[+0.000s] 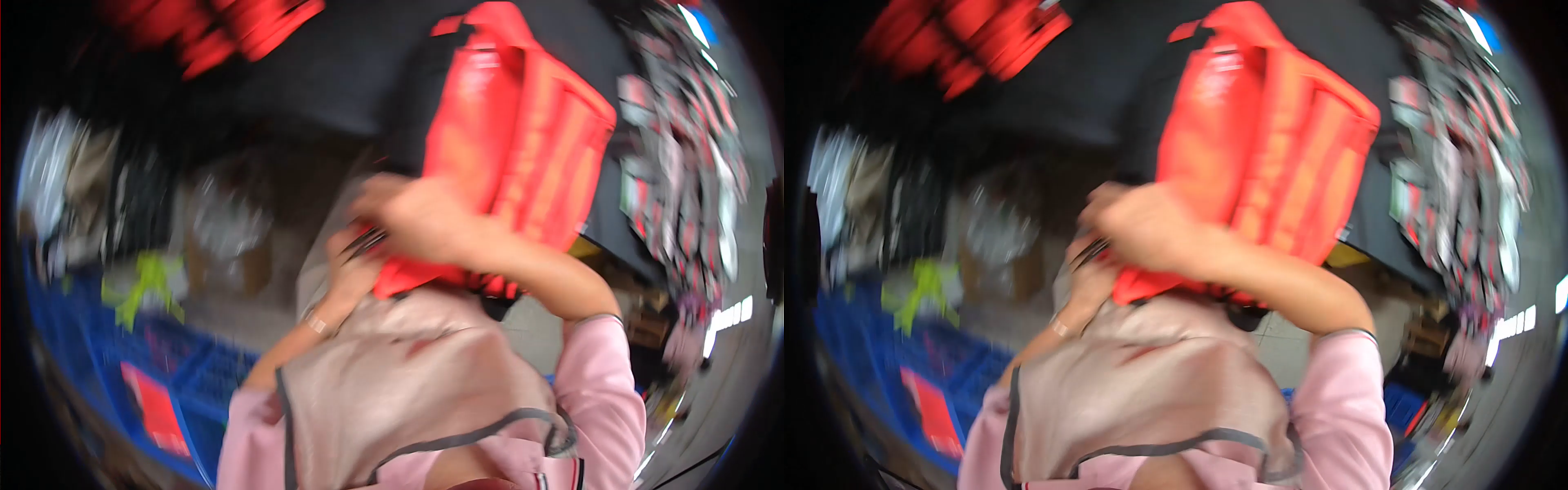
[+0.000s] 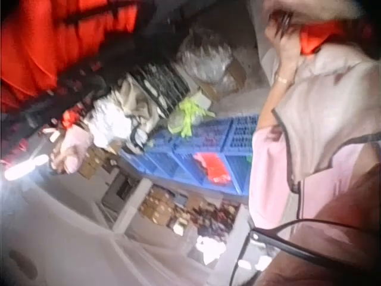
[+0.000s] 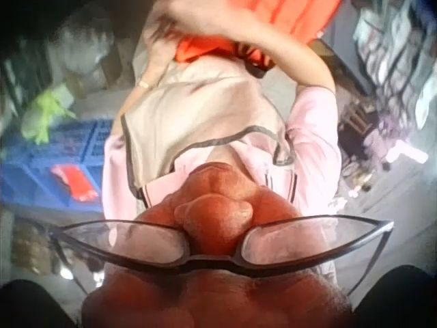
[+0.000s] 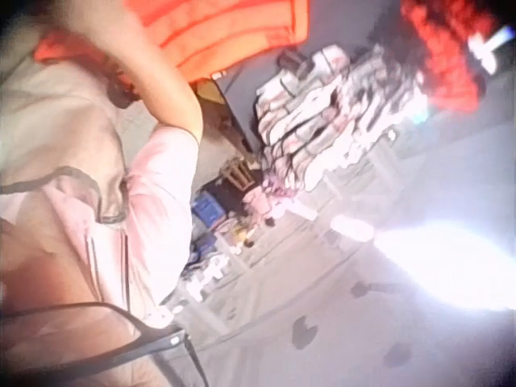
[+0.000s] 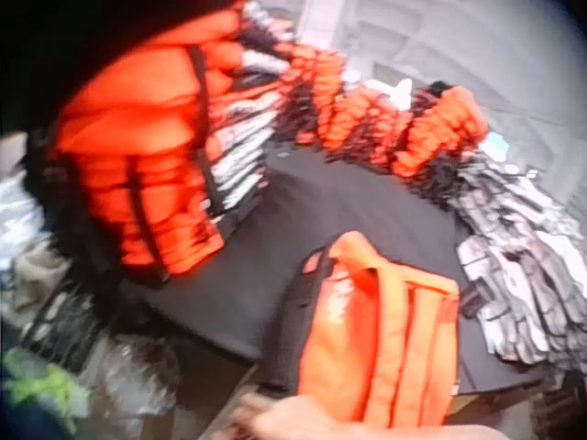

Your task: Inspecting and trimming loose threads from backpacks and garment bags using snips.

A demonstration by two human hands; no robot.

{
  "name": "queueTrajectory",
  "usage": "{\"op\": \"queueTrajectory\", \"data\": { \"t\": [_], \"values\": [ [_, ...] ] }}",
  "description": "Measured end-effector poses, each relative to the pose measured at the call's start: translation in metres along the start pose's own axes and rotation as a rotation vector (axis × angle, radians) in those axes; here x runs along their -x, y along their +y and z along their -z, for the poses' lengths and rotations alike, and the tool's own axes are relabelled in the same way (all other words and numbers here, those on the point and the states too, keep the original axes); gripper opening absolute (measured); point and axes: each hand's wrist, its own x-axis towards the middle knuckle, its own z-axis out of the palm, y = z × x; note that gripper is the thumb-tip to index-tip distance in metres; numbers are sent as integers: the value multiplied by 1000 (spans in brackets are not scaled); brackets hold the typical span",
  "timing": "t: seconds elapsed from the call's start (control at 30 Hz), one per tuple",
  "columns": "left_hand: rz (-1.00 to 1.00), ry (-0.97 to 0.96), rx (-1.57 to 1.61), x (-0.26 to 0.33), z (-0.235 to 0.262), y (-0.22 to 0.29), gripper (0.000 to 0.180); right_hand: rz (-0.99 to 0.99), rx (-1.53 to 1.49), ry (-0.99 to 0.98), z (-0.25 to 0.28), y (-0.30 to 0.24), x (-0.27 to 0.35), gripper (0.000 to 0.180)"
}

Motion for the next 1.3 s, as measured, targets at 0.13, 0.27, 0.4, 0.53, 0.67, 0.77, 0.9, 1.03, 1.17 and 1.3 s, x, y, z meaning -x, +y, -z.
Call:
{"op": "queueTrajectory", "data": {
  "t": [0.13, 0.27, 0.4, 0.53, 0.67, 0.77, 0.9, 1.03, 1.17, 1.3],
  "values": [
    [-264, -221, -772, 5, 30, -20, 15, -32, 66, -134, 7, -3, -11, 11],
    [11, 150, 10, -34, 43, -109, 13, 4, 131, -62, -17, -4, -26, 14],
    [-65, -28, 67, -46, -12, -73, 10, 76, 203, -47, -28, 6, -22, 15],
    [-128, -132, 113, -53, -19, -64, 6, 238, 316, 62, -38, 16, -14, 20],
    [-169, -209, 153, -51, -54, -29, 6, 310, 361, 182, -44, 18, -18, 23],
    [-176, -200, 145, -46, -71, 0, 9, 242, 174, 173, -41, 13, -21, 22],
    [-146, -33, 45, -33, -52, 20, 14, 85, -161, -79, 14, 5, 24, 29],
    [113, 80, -292, -8, 3, 9, 34, -151, -272, -588, 47, 0, 62, 24],
    [-66, 61, -191, -11, -5, 19, 38, -363, -231, -242, 58, -5, 73, 33],
    [-4, 67, -149, -9, -12, 23, 36, -377, -186, 47, 55, -9, 56, 42]
  ]
}}
